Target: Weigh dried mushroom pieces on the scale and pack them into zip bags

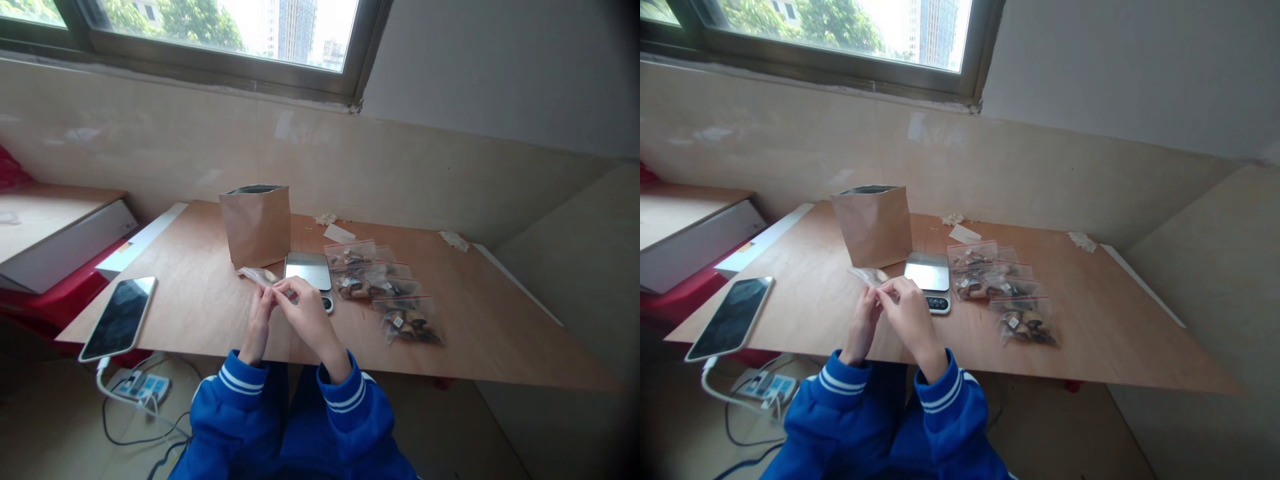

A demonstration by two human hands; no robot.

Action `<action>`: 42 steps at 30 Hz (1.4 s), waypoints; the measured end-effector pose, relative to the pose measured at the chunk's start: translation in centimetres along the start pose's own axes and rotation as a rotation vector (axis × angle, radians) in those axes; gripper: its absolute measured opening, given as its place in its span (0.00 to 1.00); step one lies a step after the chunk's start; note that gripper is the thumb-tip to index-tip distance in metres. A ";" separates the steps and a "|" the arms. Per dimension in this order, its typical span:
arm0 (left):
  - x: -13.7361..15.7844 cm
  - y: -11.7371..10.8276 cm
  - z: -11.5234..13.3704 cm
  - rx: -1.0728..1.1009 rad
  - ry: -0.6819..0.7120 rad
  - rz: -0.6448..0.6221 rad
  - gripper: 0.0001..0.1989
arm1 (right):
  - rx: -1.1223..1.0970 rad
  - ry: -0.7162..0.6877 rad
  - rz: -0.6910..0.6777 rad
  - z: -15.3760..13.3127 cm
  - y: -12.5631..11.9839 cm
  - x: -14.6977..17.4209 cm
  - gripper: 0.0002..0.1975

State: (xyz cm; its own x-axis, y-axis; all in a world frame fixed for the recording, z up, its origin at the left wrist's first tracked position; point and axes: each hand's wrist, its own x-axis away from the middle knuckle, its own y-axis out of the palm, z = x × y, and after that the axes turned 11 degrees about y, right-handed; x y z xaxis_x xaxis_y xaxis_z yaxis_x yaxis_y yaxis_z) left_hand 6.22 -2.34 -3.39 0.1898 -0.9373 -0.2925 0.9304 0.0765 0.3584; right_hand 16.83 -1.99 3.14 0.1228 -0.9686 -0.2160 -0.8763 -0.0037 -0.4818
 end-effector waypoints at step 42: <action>-0.1 -2.3 1.2 -0.547 0.180 -0.045 0.17 | 0.022 0.132 0.505 2.9 -2.8 -1.2 0.05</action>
State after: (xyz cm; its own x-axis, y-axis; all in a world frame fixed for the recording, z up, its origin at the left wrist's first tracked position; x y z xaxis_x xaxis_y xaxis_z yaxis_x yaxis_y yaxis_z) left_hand 3.74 -2.85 -3.16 0.1518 -0.8746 -0.4605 0.9564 0.2475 -0.1548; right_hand 20.50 -0.07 2.36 -0.3738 -0.8714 -0.3175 -0.8011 0.4759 -0.3630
